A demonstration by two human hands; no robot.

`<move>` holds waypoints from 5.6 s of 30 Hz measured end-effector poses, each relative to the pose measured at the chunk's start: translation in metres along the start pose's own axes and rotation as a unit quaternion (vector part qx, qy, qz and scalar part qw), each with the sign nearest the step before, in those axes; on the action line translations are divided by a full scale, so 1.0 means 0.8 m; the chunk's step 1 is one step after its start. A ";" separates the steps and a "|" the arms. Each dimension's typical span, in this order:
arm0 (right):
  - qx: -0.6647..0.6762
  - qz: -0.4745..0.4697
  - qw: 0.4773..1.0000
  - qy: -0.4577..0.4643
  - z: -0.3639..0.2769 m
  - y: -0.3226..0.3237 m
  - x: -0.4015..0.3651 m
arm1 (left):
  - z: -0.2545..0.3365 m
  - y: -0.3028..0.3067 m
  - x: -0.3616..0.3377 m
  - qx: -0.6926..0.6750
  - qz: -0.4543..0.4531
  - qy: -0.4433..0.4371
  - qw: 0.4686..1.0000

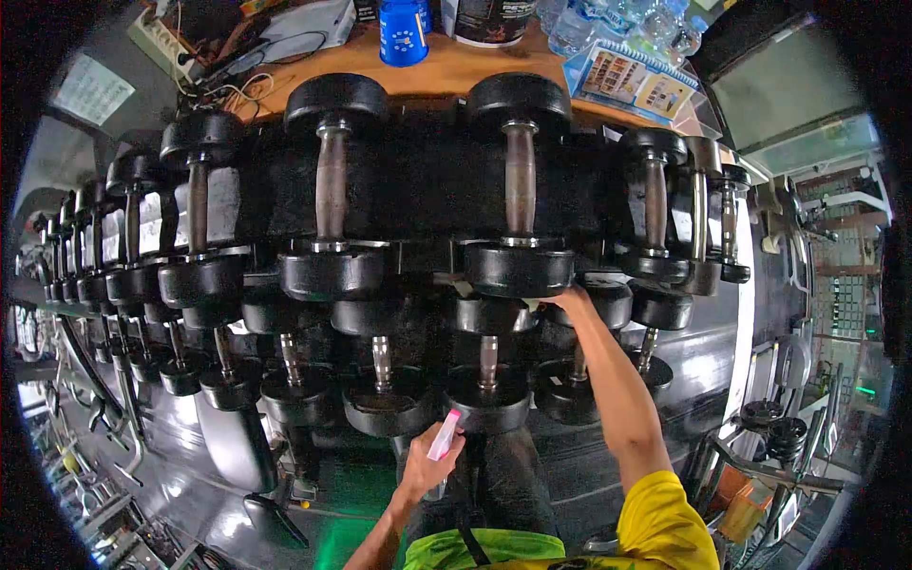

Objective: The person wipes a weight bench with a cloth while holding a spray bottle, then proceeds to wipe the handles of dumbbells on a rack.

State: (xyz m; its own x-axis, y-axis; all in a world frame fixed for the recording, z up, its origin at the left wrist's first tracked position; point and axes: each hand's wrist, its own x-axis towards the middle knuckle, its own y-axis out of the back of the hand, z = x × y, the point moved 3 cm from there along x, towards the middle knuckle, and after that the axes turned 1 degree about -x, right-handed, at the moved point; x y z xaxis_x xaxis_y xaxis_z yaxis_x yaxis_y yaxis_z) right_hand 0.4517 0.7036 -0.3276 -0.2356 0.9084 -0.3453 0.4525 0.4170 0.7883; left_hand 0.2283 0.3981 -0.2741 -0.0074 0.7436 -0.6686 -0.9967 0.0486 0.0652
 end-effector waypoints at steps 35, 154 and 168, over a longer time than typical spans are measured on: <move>-0.028 0.046 0.941 0.334 -0.077 -0.035 -0.149 | 0.019 -0.034 0.019 -0.068 0.002 0.036 0.997; 0.073 -0.244 0.963 0.092 -0.097 -0.126 -0.222 | -0.076 -0.012 -0.080 -0.135 0.089 -0.063 0.985; -0.089 -0.213 0.972 -0.035 0.009 -0.171 -0.181 | -0.084 -0.004 -0.066 -0.103 0.036 -0.077 0.991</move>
State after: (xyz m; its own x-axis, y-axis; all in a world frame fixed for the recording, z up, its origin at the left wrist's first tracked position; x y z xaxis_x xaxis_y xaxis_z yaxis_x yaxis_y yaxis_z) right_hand 0.4305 0.5152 -0.3891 -0.3066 0.6573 -0.6885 0.1700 0.7495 0.6398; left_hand 0.2265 0.3134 -0.2888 -0.0835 0.8341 -0.5453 -0.9895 -0.1344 -0.0541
